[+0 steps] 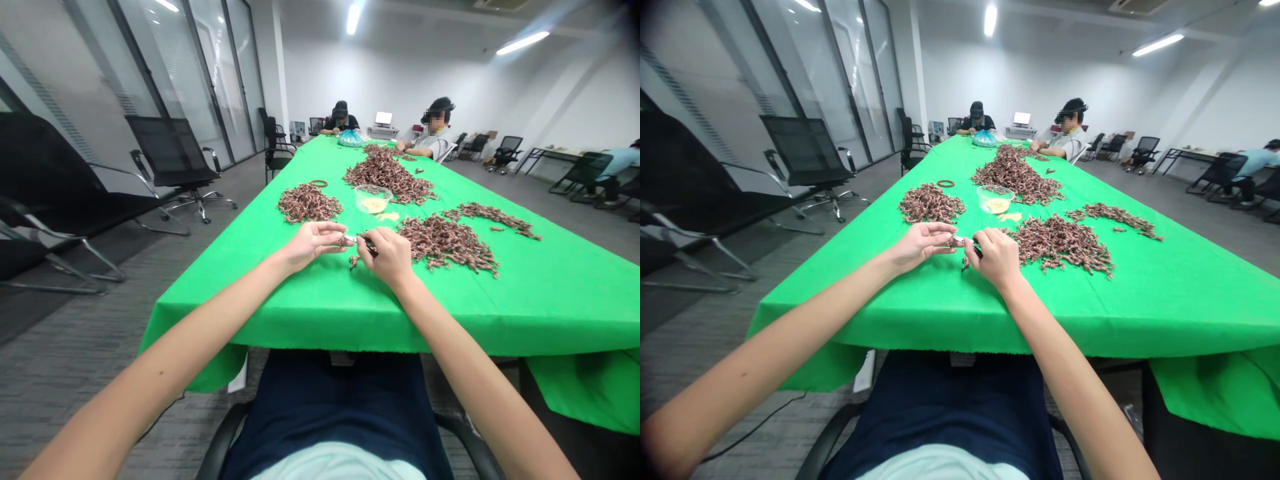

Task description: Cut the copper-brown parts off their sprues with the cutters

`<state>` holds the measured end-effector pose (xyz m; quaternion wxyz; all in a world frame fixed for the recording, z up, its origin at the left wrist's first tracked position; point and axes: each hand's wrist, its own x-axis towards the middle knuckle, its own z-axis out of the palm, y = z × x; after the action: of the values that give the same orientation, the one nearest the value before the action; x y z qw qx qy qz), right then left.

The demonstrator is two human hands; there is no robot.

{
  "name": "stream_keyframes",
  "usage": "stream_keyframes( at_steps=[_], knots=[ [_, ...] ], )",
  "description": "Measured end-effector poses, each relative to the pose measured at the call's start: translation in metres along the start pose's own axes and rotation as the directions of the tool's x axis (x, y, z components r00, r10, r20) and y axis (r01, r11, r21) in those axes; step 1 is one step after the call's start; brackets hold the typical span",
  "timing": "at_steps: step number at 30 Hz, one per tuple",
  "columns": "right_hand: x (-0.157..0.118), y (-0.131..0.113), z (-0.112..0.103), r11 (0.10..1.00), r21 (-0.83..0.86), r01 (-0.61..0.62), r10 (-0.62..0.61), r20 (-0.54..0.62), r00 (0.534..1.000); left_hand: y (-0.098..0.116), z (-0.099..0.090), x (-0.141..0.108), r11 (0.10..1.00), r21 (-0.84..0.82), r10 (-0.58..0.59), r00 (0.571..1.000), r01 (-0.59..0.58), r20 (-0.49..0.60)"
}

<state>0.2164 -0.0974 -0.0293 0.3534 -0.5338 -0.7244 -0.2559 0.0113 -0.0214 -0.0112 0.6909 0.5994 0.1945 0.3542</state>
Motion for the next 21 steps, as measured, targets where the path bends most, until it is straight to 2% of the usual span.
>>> stream_keyframes(
  at_steps=[11,17,21],
  knots=[
    [-0.0006,-0.0007,0.0019,0.999,-0.033,-0.011,0.01,-0.012,1.0,0.0015,0.0026,-0.0016,1.0,0.021,0.004,1.0,-0.004,0.0],
    [0.0,-0.0029,0.0029,0.996,0.021,-0.086,0.086,0.018,0.996,-0.0022,0.0031,0.0009,0.976,0.16,0.15,0.989,-0.145,-0.018],
    [0.0026,-0.0048,0.0015,0.988,0.078,-0.131,0.128,0.039,0.991,-0.0032,0.0029,0.002,0.947,0.238,0.218,0.976,-0.215,0.013]
  ],
)
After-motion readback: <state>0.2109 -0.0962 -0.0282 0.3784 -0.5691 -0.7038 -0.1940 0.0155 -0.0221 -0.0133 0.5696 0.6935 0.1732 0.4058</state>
